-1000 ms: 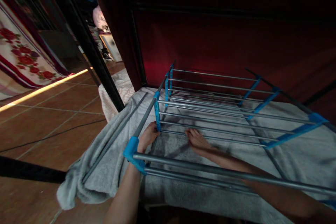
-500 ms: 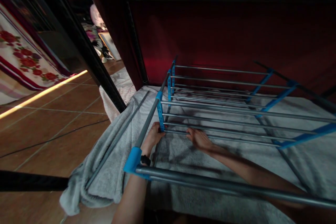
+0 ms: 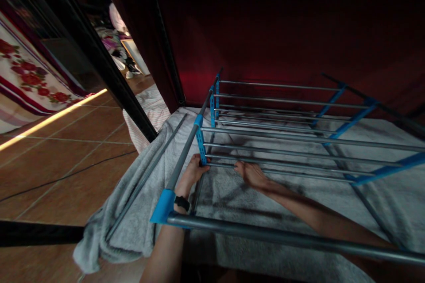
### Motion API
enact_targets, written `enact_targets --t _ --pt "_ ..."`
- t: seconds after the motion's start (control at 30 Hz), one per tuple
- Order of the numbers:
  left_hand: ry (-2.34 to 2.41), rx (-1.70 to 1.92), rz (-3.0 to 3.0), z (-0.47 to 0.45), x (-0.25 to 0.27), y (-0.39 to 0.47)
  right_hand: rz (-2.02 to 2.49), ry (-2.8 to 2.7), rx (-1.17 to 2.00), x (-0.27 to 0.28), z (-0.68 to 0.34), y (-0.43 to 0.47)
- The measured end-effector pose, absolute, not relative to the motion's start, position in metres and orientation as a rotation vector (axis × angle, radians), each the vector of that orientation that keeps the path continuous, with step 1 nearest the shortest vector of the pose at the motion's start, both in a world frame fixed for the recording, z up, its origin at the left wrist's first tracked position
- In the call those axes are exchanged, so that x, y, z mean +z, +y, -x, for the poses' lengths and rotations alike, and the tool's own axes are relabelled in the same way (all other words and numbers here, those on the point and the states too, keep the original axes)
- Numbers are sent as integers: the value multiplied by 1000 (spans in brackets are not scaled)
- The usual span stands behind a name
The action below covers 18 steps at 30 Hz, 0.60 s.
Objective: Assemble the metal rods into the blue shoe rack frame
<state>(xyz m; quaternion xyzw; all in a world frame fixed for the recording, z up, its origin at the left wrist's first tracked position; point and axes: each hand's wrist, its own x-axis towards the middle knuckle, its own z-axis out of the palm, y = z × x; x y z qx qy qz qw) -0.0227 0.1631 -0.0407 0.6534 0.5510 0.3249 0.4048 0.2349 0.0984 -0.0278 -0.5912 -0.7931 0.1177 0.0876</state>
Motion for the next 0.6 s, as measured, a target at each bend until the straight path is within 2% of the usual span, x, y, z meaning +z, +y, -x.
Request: enact_targets --t 0.6 --pt "1354 718 -1731 29 -41 181 1709 -2377 239 -27 -234 103"
